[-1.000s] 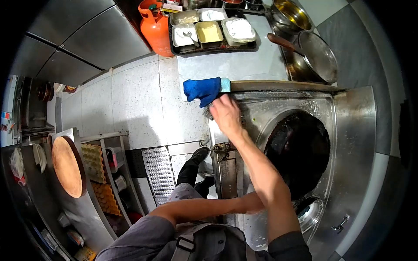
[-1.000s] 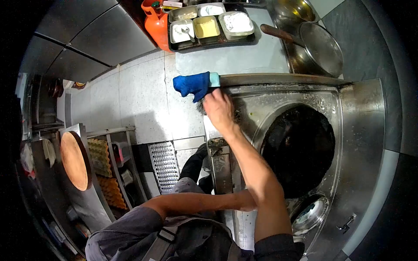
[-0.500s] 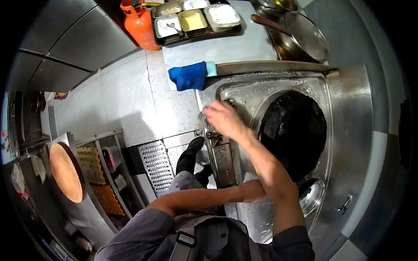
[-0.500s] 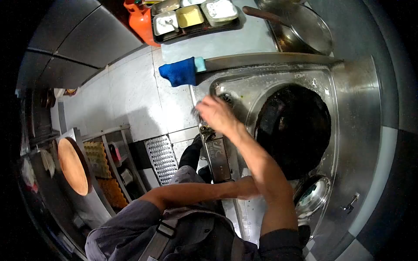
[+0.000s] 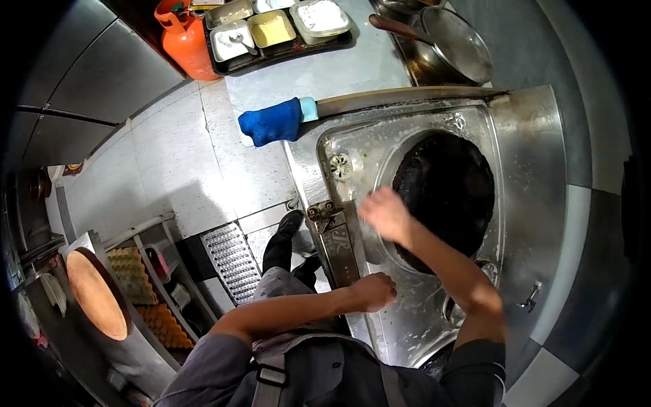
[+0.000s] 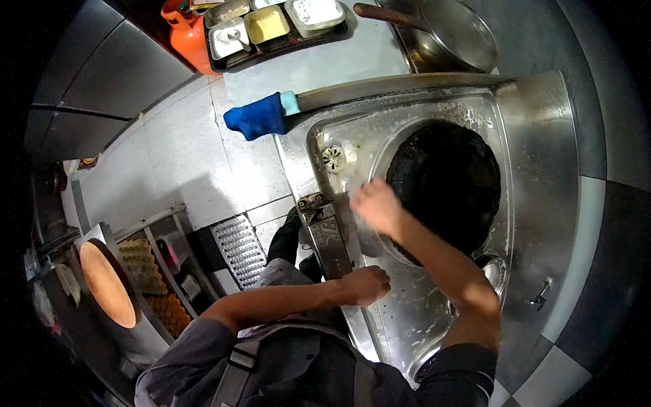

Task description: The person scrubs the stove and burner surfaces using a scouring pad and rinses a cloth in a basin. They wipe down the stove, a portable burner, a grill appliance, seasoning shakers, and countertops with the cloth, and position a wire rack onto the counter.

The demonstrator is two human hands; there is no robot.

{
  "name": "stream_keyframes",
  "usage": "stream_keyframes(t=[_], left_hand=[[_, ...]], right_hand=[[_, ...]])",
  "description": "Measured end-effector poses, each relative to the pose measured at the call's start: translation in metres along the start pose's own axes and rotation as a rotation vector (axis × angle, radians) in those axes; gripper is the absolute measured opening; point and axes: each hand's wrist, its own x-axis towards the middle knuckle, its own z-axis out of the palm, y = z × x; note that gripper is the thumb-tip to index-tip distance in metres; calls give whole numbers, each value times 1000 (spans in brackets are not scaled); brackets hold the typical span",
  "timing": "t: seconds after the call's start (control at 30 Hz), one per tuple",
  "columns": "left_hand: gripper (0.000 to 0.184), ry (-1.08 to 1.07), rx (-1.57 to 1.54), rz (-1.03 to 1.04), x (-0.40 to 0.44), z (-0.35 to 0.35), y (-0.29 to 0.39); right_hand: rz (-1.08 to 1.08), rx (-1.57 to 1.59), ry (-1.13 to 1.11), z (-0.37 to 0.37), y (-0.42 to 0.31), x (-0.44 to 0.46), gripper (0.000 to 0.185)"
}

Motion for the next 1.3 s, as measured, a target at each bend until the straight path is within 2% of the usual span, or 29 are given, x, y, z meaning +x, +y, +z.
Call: stream_keyframes(t=[0.03, 0.07, 0.13, 0.2, 0.23, 0.3, 0.33, 0.37, 0.43, 0.47, 0.5, 0.53, 0.57, 0.6, 0.63, 0.67, 0.7, 0.73, 0.8, 0.87, 0.93, 0.97, 1.0, 1.03, 1.07, 1.1, 1.2, 1.27, 1.3], left_hand=[[11, 4, -8, 2, 1, -1, -3], [12, -47, 9, 13, -2, 1, -2], [12, -88, 54, 37, 2, -6, -9], [13, -49, 145, 69, -4, -13, -4], [13, -40, 143, 74, -4, -14, -7], [13, -59, 131, 27, -4, -11, -11], [13, -55, 121, 32, -3, -10, -11], [11, -13, 136, 36, -3, -9, -12], [10, 14, 145, 30, -4, -9, -12], [10, -1, 173, 52, -5, -12, -8], [9, -6, 219, 78, -2, -19, -8], [9, -12, 225, 77, 1, -25, -7], [10, 8, 208, 68, 0, -30, -3], [11, 18, 189, 65, -4, -36, 0], [11, 4, 192, 64, -8, -45, 3], [10, 111, 140, 63, -17, -54, 7], [10, 229, 95, 62, -25, -64, 9], [10, 232, 99, 57, -34, -70, 12], [10, 546, 40, 97, -47, -81, 14], [15, 612, 91, 102, -50, -95, 23], [17, 620, 165, 136, -49, -101, 29], [18, 614, 88, 72, -47, -96, 32], [18, 611, 102, 72, -45, -95, 34], [19, 656, 98, 41, -43, -94, 37], [19, 701, 91, 10, -41, -94, 42], [13, 736, 93, 24, -39, -98, 46], [11, 752, 122, -33, -51, -109, 53], [11, 777, 106, -71, -60, -111, 52], [11, 778, 115, -96, -62, -112, 50]], right_hand=[[187, -41, -126, -6, 24, 18, 17], [273, -34, -75, -28, 50, 33, 18], [516, -25, 213, -4, 99, 50, 17], [467, 91, 303, -4, 91, 37, 16], [344, 216, 365, 4, 73, 28, 15], [128, 185, 282, 8, 1, -3, 12], [38, 31, 145, 4, -28, -12, 11], [25, 87, 142, -6, -23, -17, 12], [39, 17, 285, 14, 4, -16, 11], [144, -31, 157, -14, 15, 4, 11], [257, -80, 138, -11, 37, 27, 11], [428, -82, 176, -13, 57, 47, 11], [597, 95, 321, -10, 72, 64, 10], [612, 103, 328, -6, 63, 68, 10], [621, 195, 294, -3, 49, 70, 16], [630, 290, 253, -1, 31, 66, 22], [531, 356, 195, -13, 3, 48, 24], [526, 358, 190, -2, -18, 26, 23], [425, 343, 133, 13, -52, -10, 21], [324, 472, 10, 2, -70, -11, 18], [257, 485, 392, 27, -53, 18, 19], [298, 539, 515, 19, -38, 38, 25], [437, 822, 282, 11, -25, 59, 30], [428, 642, 167, -14, -13, 76, 30], [428, 443, 304, 10, -1, 95, 26], [494, 582, 190, -1, 15, 106, 22], [762, 742, 647, -28, 31, 96, 21], [973, 586, 826, -24, 48, 98, 24], [1116, 584, 841, -10, 54, 110, 25]])
